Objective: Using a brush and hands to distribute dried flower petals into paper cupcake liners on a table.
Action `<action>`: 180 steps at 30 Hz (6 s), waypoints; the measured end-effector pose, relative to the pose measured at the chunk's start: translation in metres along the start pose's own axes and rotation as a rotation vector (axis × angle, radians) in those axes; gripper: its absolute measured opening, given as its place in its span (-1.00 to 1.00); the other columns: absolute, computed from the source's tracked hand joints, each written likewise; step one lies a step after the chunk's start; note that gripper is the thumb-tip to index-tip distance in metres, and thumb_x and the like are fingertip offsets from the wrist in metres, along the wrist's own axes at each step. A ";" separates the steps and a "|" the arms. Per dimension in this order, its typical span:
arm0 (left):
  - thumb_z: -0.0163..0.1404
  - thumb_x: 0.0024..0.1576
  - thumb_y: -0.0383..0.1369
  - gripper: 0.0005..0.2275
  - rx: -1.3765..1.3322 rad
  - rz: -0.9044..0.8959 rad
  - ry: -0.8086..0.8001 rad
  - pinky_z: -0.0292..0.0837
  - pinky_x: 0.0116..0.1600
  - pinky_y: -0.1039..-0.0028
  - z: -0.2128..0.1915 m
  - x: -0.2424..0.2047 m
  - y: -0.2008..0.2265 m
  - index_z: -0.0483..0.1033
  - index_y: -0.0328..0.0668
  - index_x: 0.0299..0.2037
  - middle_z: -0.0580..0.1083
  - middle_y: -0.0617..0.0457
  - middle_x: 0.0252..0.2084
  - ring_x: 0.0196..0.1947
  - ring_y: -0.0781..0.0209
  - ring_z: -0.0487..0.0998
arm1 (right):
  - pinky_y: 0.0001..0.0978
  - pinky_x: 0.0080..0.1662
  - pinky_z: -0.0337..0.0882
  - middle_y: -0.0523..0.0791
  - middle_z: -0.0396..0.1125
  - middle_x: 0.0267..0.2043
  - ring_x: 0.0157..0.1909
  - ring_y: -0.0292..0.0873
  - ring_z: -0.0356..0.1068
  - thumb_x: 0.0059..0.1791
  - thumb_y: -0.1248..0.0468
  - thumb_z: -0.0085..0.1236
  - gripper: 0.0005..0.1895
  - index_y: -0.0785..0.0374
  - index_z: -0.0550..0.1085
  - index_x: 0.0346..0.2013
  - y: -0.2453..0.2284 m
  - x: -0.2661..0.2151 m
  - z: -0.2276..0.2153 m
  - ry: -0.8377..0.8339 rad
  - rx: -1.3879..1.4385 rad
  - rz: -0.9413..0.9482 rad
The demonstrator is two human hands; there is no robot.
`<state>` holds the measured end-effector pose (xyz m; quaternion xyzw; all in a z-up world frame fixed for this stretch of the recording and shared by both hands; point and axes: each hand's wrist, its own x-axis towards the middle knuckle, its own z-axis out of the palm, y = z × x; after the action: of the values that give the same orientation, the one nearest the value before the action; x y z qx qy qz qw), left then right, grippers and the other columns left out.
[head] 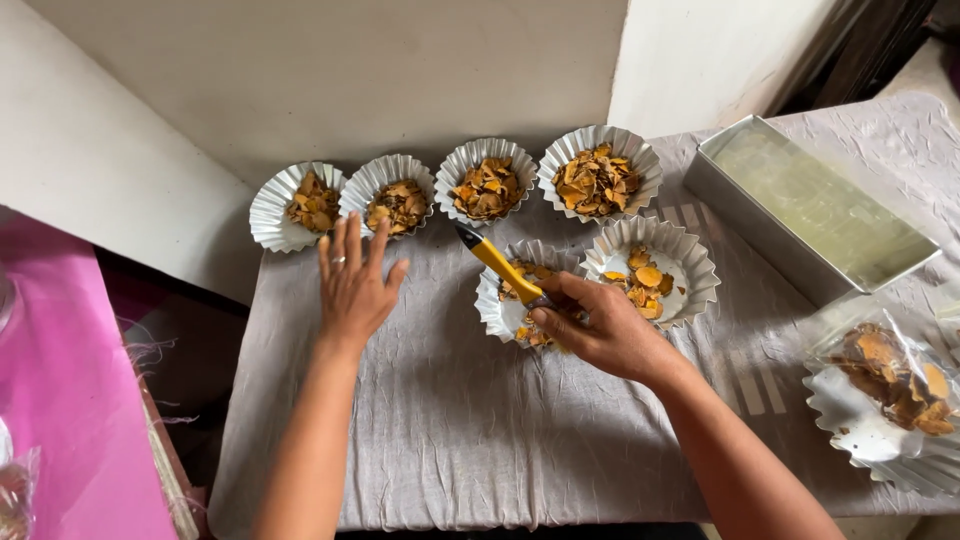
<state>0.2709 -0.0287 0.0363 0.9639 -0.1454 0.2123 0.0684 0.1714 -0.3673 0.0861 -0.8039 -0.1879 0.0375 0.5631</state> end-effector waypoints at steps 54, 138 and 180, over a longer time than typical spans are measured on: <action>-0.13 0.25 -0.51 -0.46 0.335 -0.371 -0.098 -0.18 0.51 -0.07 0.006 -0.075 -0.024 0.14 -0.32 0.49 0.45 -0.18 0.28 0.37 -0.07 0.35 | -0.21 -0.39 0.36 0.11 0.41 -0.48 -0.48 -0.01 0.38 0.02 0.24 0.19 -0.68 0.41 0.52 -0.02 0.002 0.001 0.002 0.091 0.058 -0.020; -0.18 0.38 -0.23 -0.77 -1.140 -0.296 0.411 0.66 -0.24 0.43 0.013 -0.046 0.133 0.44 -0.22 -0.10 0.57 -0.19 -0.23 -0.36 0.02 0.70 | 0.01 -0.17 0.52 0.09 0.54 -0.17 -0.15 0.18 0.55 0.02 0.24 0.15 -0.72 0.27 0.63 -0.04 0.018 0.029 0.017 0.168 -0.190 0.171; 0.02 0.29 -0.36 -0.87 -1.127 -0.192 0.545 0.64 -0.22 0.41 0.006 -0.035 0.147 0.46 -0.25 -0.09 0.55 -0.06 -0.29 -0.37 0.11 0.69 | -0.10 -0.13 0.60 0.02 0.51 -0.13 -0.11 0.07 0.55 -0.03 0.18 0.16 -0.74 0.22 0.63 -0.13 0.040 0.024 0.040 -0.247 -0.958 0.125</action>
<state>0.1974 -0.1601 0.0262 0.6999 -0.1251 0.3337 0.6190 0.1933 -0.3351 0.0389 -0.9715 -0.2010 0.0756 0.1006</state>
